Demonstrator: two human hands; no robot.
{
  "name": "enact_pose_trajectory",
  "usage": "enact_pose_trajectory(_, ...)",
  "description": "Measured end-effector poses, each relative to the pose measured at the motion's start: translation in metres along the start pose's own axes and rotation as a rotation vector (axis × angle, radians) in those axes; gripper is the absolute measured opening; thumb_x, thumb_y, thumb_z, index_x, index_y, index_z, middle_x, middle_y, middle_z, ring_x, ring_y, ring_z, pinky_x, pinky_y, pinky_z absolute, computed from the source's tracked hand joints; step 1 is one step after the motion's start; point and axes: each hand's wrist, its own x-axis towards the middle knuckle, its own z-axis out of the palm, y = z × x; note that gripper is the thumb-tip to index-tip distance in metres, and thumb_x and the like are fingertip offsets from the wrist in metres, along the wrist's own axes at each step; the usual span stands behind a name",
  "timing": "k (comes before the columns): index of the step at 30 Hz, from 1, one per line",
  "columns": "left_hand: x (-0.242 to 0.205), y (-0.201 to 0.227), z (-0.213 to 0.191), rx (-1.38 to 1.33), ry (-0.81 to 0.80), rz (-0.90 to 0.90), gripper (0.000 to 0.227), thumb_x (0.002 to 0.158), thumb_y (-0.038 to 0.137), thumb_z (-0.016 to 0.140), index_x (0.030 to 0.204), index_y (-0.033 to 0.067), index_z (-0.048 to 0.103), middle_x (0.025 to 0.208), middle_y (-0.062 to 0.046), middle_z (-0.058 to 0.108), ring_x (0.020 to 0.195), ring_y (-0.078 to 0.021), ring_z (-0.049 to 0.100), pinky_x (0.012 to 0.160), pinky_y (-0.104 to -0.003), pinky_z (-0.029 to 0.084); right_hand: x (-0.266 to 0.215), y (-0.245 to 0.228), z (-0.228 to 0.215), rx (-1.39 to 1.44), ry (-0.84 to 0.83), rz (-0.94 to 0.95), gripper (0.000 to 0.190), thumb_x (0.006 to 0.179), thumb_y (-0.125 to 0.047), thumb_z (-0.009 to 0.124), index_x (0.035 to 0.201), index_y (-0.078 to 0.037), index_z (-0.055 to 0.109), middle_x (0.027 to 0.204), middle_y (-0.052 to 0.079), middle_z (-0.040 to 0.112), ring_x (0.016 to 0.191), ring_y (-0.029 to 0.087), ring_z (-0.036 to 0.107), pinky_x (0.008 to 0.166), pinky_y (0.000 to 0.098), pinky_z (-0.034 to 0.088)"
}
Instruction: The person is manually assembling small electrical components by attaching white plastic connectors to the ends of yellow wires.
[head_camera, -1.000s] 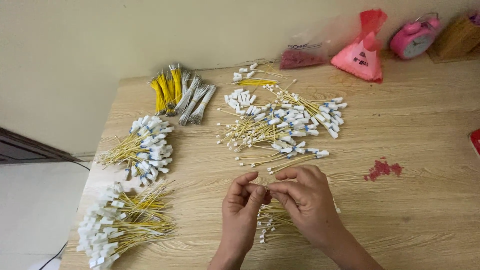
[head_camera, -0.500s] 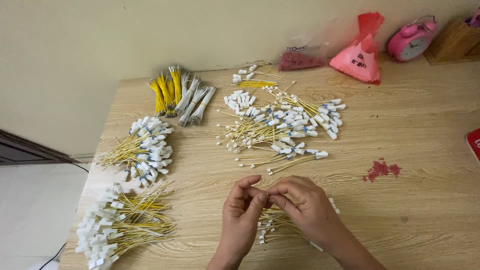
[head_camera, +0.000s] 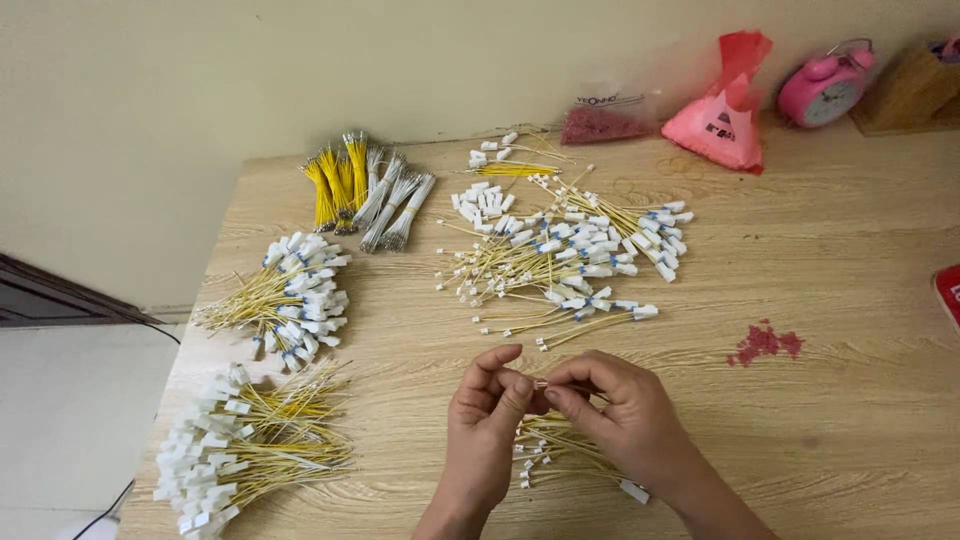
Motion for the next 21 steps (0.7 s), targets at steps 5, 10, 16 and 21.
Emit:
enact_pose_trajectory(5, -0.004, 0.003, 0.003, 0.045, 0.023, 0.038, 0.035, 0.097, 0.002, 0.066, 0.131, 0.0015, 0.059, 0.088, -0.004, 0.068, 0.084, -0.0120, 0.066, 0.078, -0.028, 0.056, 0.000, -0.007, -0.001, -0.150, 0.030, -0.053, 0.013, 0.086, -0.012, 0.076, 0.097, -0.006, 0.073, 0.086, 0.003, 0.076, 0.076, 0.013, 0.077, 0.064, 0.0276, 0.061)
enact_pose_trajectory(10, -0.008, 0.001, 0.006, 0.222, 0.037, 0.094, 0.036, 0.095, 0.002, 0.068, 0.130, 0.0031, 0.060, 0.088, -0.003, 0.068, 0.082, -0.0084, 0.063, 0.073, -0.024, 0.052, 0.001, -0.017, -0.002, -0.380, 0.032, -0.188, 0.013, 0.086, -0.014, 0.077, 0.096, -0.007, 0.073, 0.086, 0.004, 0.074, 0.074, 0.017, 0.074, 0.062, 0.0304, 0.058)
enact_pose_trajectory(16, -0.011, -0.002, 0.005, 0.235, -0.004, 0.105, 0.033, 0.097, 0.001, 0.068, 0.130, 0.0027, 0.061, 0.088, -0.002, 0.067, 0.081, -0.0076, 0.061, 0.074, -0.023, 0.051, -0.001, -0.025, -0.007, -0.262, -0.034, -0.164, 0.014, 0.087, -0.012, 0.075, 0.101, -0.008, 0.076, 0.089, 0.004, 0.074, 0.076, 0.016, 0.075, 0.064, 0.0294, 0.060)
enact_pose_trajectory(21, -0.008, -0.005, 0.006, 0.027, -0.024, 0.018, 0.032, 0.097, 0.001, 0.065, 0.129, 0.0010, 0.061, 0.087, -0.003, 0.064, 0.084, -0.0115, 0.064, 0.080, -0.027, 0.055, -0.003, 0.000, -0.002, -0.100, -0.040, -0.095, 0.014, 0.086, -0.009, 0.077, 0.100, -0.007, 0.079, 0.086, 0.003, 0.075, 0.078, 0.013, 0.074, 0.066, 0.0270, 0.060)
